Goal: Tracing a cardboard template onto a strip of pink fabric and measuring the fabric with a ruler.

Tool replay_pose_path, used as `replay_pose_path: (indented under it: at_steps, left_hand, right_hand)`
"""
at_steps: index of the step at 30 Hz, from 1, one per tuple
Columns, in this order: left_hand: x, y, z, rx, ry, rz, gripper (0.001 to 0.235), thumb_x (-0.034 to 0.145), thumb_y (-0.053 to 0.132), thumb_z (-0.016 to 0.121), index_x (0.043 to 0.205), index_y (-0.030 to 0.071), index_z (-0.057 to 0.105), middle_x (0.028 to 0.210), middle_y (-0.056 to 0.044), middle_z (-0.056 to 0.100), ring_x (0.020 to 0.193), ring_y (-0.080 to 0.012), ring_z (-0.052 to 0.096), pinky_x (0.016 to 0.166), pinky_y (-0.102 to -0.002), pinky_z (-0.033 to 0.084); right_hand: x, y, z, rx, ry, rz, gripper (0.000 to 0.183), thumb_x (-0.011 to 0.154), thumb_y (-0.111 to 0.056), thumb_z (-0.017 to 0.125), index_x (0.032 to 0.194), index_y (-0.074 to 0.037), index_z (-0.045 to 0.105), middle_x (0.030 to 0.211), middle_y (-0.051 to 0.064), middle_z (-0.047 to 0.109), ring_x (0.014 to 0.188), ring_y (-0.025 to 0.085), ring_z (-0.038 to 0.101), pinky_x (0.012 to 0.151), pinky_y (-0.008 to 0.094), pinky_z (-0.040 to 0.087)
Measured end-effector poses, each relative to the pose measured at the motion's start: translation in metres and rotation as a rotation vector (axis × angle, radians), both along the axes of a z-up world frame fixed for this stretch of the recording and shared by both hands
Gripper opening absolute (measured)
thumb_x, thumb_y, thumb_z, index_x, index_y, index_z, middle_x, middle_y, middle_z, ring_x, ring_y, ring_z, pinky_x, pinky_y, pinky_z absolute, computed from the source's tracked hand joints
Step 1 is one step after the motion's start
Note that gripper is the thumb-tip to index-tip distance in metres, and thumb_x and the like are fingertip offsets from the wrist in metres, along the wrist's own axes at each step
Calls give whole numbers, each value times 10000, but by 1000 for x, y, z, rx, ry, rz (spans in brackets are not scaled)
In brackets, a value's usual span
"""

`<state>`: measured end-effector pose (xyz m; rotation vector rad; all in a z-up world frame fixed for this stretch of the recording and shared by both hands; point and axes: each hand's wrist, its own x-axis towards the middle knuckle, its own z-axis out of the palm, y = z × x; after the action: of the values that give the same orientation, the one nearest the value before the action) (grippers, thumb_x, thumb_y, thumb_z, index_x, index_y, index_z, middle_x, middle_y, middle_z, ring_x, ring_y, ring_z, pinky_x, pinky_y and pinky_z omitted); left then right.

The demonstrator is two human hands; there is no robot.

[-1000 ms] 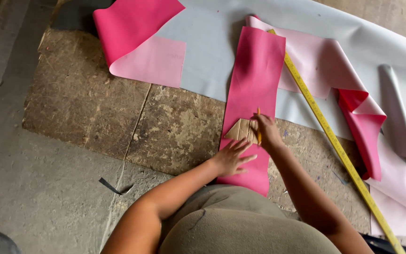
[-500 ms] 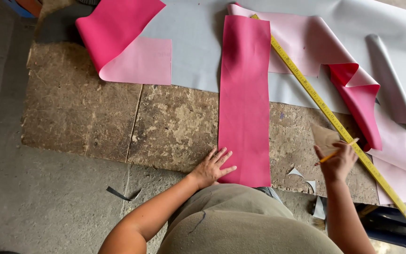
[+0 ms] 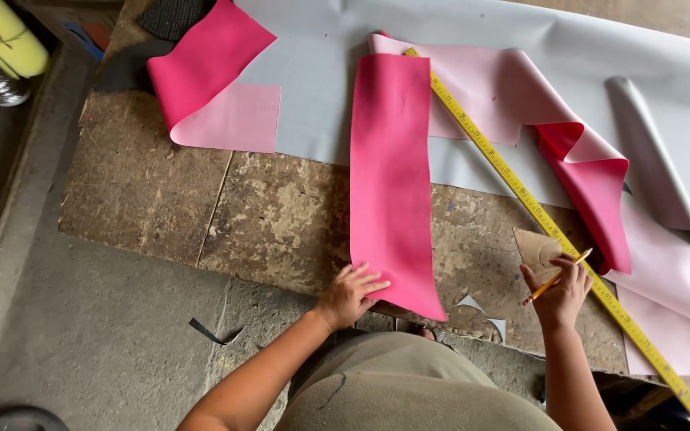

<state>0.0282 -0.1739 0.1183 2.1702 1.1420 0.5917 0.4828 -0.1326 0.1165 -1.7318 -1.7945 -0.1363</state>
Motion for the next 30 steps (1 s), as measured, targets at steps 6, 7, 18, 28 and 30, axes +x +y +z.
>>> replay_pose_path:
  at_steps: [6, 7, 18, 28, 30]
  left_hand:
    - [94, -26, 93, -597, -81, 132, 410, 980, 594, 575, 970, 232, 768, 978, -51, 771, 1019, -342, 713, 845, -487, 548]
    - [103, -30, 90, -594, -77, 137, 410, 980, 594, 575, 970, 232, 768, 978, -51, 771, 1019, -342, 713, 845, -487, 548]
    - [77, 115, 125, 11, -110, 1164, 974, 1017, 544, 669, 1620, 7, 124, 1596, -344, 246, 1470, -512, 306, 1216, -607, 288]
    - [151, 63, -31, 31, 660, 542, 937, 841, 407, 786, 1622, 246, 295, 1594, -170, 365, 1479, -412, 342, 1126, -580, 387]
    - [129, 82, -59, 52, 645, 561, 426, 991, 249, 591, 1416, 281, 589, 1141, -45, 713, 1038, -255, 714, 853, -429, 586]
  right_hand:
    - [57, -9, -18, 106, 110, 26, 608, 737, -392, 955, 1153, -105, 617, 1302, 148, 641, 1154, 412, 609, 1018, 477, 473]
    - [62, -8, -15, 109, 116, 30, 608, 737, -392, 955, 1153, -105, 617, 1302, 148, 641, 1154, 412, 609, 1018, 477, 473]
    - [88, 3, 6, 88, 257, 237, 552, 703, -291, 936, 1108, -98, 615, 1313, 175, 637, 1107, 424, 594, 971, 514, 444]
    - [125, -22, 12, 29, 321, 171, 544, 670, -363, 947, 1056, -152, 626, 1275, 117, 667, 1077, 387, 628, 935, 481, 495]
    - [134, -22, 18, 71, 338, 179, 519, 699, -331, 936, 1065, -149, 616, 1304, 124, 656, 1115, 387, 629, 966, 482, 476]
